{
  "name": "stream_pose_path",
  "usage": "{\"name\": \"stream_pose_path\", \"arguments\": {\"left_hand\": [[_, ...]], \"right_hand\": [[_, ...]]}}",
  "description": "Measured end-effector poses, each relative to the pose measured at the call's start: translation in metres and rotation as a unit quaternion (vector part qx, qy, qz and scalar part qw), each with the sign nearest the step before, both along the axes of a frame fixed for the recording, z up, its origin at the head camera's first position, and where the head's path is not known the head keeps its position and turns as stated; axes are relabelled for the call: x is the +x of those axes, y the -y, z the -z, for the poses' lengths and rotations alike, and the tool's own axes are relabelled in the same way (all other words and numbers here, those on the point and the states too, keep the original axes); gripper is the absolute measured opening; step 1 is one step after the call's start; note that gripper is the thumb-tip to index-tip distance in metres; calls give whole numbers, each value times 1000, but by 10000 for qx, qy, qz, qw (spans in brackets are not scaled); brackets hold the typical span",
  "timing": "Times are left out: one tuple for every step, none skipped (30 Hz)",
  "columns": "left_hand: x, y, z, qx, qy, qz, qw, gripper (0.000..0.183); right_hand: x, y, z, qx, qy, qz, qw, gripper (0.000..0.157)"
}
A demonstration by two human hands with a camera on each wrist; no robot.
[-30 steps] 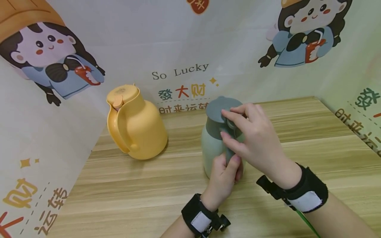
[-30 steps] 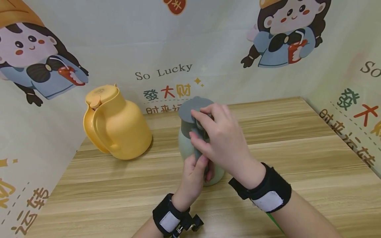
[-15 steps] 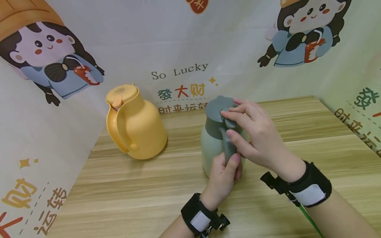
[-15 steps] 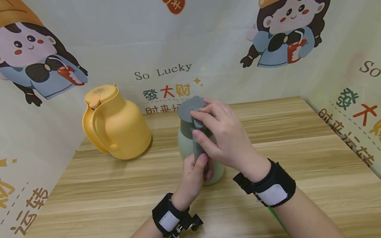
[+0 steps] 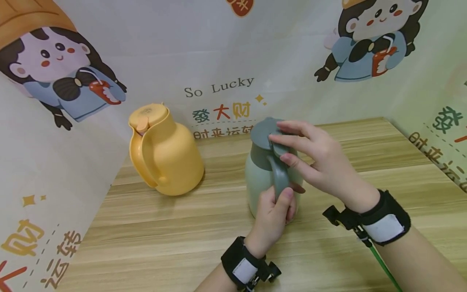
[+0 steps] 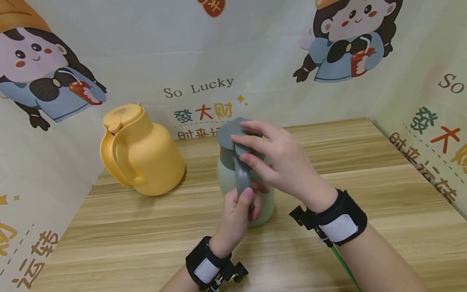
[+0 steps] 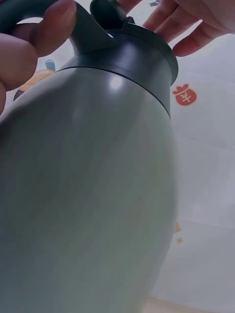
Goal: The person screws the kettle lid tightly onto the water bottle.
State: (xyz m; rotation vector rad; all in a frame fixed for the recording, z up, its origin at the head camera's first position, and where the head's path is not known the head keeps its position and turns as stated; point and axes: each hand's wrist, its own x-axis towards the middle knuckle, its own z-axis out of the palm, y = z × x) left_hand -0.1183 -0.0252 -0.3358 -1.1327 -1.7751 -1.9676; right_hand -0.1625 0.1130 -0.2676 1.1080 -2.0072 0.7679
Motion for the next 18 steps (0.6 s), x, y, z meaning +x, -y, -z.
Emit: {"name": "stream_pose_path", "arguments": {"left_hand": [[-1, 0, 2, -12, 4, -6, 10000, 54], [-2, -1, 3, -19, 28, 6, 10000, 54], [-2, -1, 4, -27, 49, 15, 10000, 53], [-2, 0, 4, -24, 66, 30, 10000, 52], [-2, 0, 4, -29, 75, 44, 10000, 51], [-2, 0, 3, -37, 83, 63, 9999, 50], [-1, 1, 2, -38, 94, 77, 9999, 49], [0, 1, 0, -29, 94, 94, 9999, 48], [1, 1, -1, -22, 85, 101, 9999, 47], [2, 2, -3, -23, 83, 101, 9999, 47], [3, 2, -4, -34, 88, 96, 9999, 48], [3, 2, -5, -40, 90, 93, 9999, 49], [4, 2, -6, -48, 94, 81, 9999, 49], [4, 2, -6, -55, 90, 64, 9999, 50], [5, 2, -7, -69, 88, 41, 9999, 51], [5, 2, -7, -76, 88, 25, 9999, 52], [5, 2, -7, -77, 88, 13, 9999, 52], [5, 2, -7, -78, 82, 2, 9999, 52]], "right_hand": [[0, 0, -1, 9, 24, -36, 10000, 46], [-1, -1, -1, 10, 40, -87, 10000, 47], [-2, -2, -2, 2, 69, -147, 9999, 48], [-2, -2, -2, -10, 101, -202, 9997, 49], [-3, -2, -2, -21, 139, -258, 9996, 49], [-4, -3, -2, -27, 194, -317, 9993, 50], [-5, -3, -2, -32, 258, -379, 9989, 50], [-6, -3, -2, -47, 343, -425, 9985, 50], [-7, -3, -2, -59, 451, -458, 9979, 50], [-8, -4, -2, -64, 565, -479, 9972, 50], [-9, -4, -1, -63, 686, -491, 9964, 51], [-10, -5, 0, -60, 819, -519, 9953, 52], [-10, -5, 0, -56, 936, -533, 9942, 52], [-11, -5, 1, -63, 1033, -541, 9932, 52], [-12, -5, 1, -56, 1089, -545, 9925, 53], [-13, -5, 1, -42, 1114, -548, 9923, 53], [-13, -5, 1, -31, 1120, -551, 9922, 54], [-14, -5, 1, -21, 1117, -552, 9922, 55]]}}
